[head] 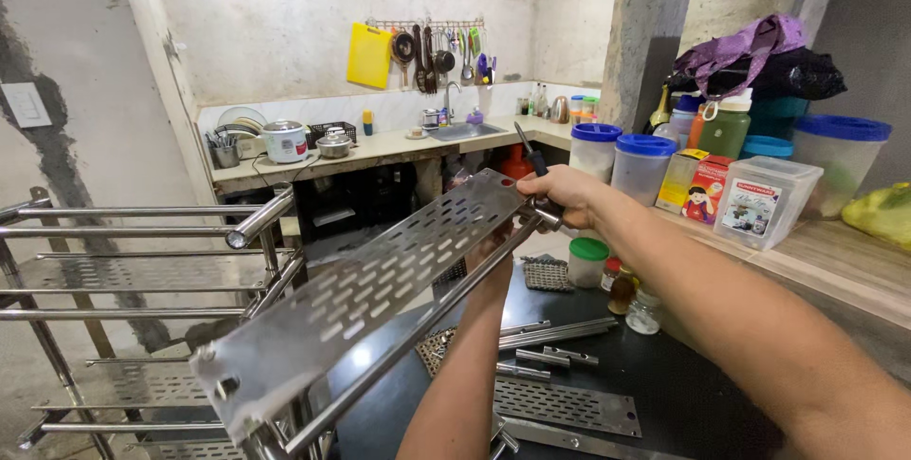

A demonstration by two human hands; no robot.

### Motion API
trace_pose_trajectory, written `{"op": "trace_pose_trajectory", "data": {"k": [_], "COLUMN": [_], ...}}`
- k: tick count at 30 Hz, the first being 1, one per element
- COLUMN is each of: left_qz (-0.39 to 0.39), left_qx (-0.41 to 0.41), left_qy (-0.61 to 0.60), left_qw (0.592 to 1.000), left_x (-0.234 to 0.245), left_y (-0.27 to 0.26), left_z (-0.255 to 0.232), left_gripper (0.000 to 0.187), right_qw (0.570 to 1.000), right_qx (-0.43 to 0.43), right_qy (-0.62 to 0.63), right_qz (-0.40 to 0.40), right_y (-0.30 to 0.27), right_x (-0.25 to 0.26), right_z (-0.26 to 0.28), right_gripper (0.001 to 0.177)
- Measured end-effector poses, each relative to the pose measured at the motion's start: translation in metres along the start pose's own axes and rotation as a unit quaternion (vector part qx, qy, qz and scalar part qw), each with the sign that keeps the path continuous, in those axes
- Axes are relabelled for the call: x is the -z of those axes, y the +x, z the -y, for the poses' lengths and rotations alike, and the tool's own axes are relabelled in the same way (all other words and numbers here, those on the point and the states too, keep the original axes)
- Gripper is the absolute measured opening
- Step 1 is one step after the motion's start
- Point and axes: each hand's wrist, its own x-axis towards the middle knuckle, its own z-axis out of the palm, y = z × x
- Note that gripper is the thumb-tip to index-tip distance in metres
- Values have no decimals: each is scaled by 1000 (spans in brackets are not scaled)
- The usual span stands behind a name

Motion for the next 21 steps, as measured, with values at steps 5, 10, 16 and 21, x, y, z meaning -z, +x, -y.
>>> {"op": "trace_pose_trajectory", "data": {"k": [5,10,16,21], "left_qz": [-86,4,57,61], "left_qx": [-174,79,184,281], "left_qy": [61,-334,-176,-237], "left_qw": [979,939,965,928], "left_x": [-6,-24,-18,-3], "left_y": [-4,-2,1,3], "left_z": [19,35,14,-18], "left_gripper": [24,17,17,21], "right_qw": [1000,1000,998,983], "right_qx": [31,22,-21,-79], "right_qy": [4,0,53,167], "right_qz": [-5,0,13,-2], "right_y": [0,8,19,18], "right_x": [2,10,23,29], "right_z": [-7,-4,-10,-15], "right_gripper": [21,21,18,23]}}
